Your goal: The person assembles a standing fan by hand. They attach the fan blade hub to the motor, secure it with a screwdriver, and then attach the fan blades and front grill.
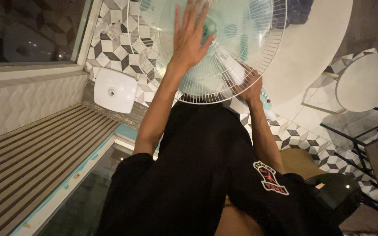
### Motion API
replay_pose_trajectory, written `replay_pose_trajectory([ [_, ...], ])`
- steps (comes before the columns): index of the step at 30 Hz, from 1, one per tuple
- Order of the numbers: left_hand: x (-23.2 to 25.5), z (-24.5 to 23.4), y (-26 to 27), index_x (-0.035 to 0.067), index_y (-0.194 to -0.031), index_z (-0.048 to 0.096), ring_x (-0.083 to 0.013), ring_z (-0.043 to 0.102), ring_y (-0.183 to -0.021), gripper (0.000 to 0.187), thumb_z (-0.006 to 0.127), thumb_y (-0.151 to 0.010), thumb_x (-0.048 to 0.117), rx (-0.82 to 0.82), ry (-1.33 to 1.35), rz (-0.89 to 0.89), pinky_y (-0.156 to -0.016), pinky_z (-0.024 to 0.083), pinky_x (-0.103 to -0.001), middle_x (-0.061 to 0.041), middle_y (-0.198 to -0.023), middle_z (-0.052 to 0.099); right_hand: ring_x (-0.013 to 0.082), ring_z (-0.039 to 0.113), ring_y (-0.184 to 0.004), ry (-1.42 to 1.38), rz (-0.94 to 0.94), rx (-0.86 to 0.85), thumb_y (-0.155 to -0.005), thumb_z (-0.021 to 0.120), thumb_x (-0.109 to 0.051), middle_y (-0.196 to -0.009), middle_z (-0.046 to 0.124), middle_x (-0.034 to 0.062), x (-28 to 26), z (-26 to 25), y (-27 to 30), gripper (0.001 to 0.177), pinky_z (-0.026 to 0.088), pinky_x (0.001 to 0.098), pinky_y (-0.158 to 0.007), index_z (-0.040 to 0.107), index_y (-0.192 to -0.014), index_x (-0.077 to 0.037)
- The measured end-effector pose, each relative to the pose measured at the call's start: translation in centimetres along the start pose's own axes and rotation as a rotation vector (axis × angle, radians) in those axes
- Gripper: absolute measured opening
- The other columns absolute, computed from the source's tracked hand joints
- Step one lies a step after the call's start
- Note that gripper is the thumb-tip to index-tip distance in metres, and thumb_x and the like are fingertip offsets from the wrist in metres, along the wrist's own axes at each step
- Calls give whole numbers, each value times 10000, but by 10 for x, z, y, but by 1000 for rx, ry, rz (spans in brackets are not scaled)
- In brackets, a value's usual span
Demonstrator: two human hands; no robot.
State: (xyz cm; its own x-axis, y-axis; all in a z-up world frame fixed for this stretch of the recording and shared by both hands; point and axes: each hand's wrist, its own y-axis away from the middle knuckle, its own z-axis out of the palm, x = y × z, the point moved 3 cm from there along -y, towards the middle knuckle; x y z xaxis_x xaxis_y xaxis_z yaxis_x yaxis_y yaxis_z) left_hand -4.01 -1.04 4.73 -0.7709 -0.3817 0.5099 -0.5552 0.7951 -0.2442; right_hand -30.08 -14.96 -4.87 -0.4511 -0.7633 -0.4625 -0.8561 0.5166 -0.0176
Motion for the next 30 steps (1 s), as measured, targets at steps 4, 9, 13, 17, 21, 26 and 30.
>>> replay_pose_trajectory([
  [4,-4,17,-4,-9,-1628,331,-324,213,-1631,746,631,-1135,463,-23,11,30,-1349,118,-530,-147,-1669,388,381,638,-1207,-292,-24,-139,-827,854,-399,-1324,670,229,23,0,-3,725,500,458,-1035,619,-1398,-20],
  [9,5,8,-8,-73,-1547,288,-394,253,-1501,958,704,-957,556,-67,26,37,-1239,123,-573,-231,-1553,408,241,676,-1217,-662,273,-280,-951,741,-207,-1321,702,152,102,-9,-28,525,529,371,-1053,593,-1416,-12],
  [13,10,12,-9,-44,-1596,265,-381,380,-1390,878,704,-1011,441,83,-48,88,-1188,221,-568,-224,-1459,449,242,753,-1055,-440,223,-58,-936,753,-67,-1222,740,172,130,-34,-76,442,601,349,-887,616,-1346,23],
  [17,9,20,-6,-26,-1624,247,-327,444,-1276,872,732,-1017,370,75,-13,61,-1111,305,-516,-178,-1397,470,302,769,-986,-287,66,54,-975,748,-88,-1155,756,191,124,-54,-131,333,606,377,-776,640,-1269,23],
  [21,11,26,-6,16,-1633,253,-341,426,-1334,870,753,-998,338,94,-43,22,-1124,316,-500,-164,-1413,475,381,726,-922,-172,-123,120,-978,681,-110,-1081,750,208,121,-50,-177,301,566,429,-773,665,-1257,4],
  [26,14,28,-9,37,-1614,300,-358,400,-1356,863,784,-961,325,85,-17,-44,-1133,321,-506,-172,-1418,475,402,684,-886,-31,34,100,-1156,617,-288,-1035,754,187,170,0,-230,245,532,448,-723,701,-1148,-58],
  [30,14,23,-11,46,-1506,415,-353,410,-1395,751,828,-929,292,133,146,-125,-1159,326,-502,-142,-1442,486,337,681,-865,-552,393,104,-1149,608,-299,-996,748,163,210,57,-256,280,544,413,-736,721,-1114,-46],
])
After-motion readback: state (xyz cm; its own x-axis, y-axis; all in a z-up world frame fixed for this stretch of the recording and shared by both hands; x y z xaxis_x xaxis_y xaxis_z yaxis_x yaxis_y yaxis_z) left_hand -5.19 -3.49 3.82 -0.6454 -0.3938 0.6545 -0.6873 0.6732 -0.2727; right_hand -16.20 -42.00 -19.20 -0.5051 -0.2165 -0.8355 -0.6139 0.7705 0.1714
